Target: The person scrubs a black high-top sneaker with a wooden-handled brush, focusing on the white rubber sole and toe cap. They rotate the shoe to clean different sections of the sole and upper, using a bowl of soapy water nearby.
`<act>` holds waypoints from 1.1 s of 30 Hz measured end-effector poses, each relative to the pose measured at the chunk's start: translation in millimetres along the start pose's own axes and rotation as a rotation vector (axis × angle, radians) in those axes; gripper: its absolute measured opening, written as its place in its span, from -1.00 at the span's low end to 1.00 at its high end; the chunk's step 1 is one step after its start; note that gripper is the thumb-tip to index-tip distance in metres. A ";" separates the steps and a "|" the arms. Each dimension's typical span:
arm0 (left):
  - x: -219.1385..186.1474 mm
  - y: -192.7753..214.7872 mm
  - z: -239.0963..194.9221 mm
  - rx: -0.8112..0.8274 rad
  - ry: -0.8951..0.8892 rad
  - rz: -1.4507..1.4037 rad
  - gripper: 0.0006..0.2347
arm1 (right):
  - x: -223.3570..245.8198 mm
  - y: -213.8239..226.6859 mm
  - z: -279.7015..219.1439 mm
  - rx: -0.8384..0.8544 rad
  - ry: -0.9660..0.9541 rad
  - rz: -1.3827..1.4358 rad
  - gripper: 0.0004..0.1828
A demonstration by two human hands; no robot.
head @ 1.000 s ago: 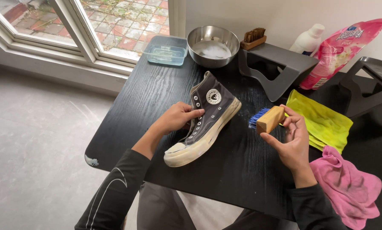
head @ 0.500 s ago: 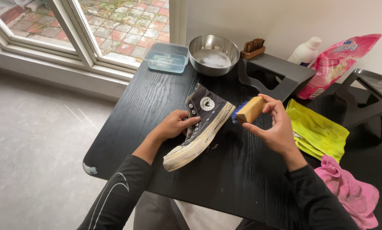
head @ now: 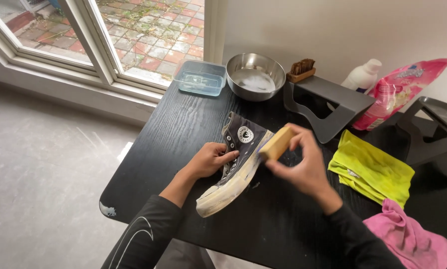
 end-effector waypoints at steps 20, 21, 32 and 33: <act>0.7 0.2 4.6 -0.032 -0.060 -0.099 -0.67 | -9.8 0.2 6.0 -0.010 -0.028 -0.061 -0.33; -2.3 -0.2 5.2 -0.026 -0.068 -0.117 -0.69 | -5.5 -1.0 3.9 -0.007 -0.046 -0.044 -0.33; -4.2 -1.4 2.0 -0.029 -0.066 -0.105 -0.71 | -22.8 -1.1 6.9 -0.001 -0.078 -0.025 -0.32; -11.5 -0.7 -0.4 -0.033 -0.065 -0.121 -0.71 | -12.7 -5.6 4.1 0.017 -0.073 0.016 -0.31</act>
Point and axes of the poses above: each hand's wrist, its own z-axis towards the middle knuckle, its own y-axis out of the back of the hand, x = y × z, the point moved 10 cm from there along z, towards the middle knuckle
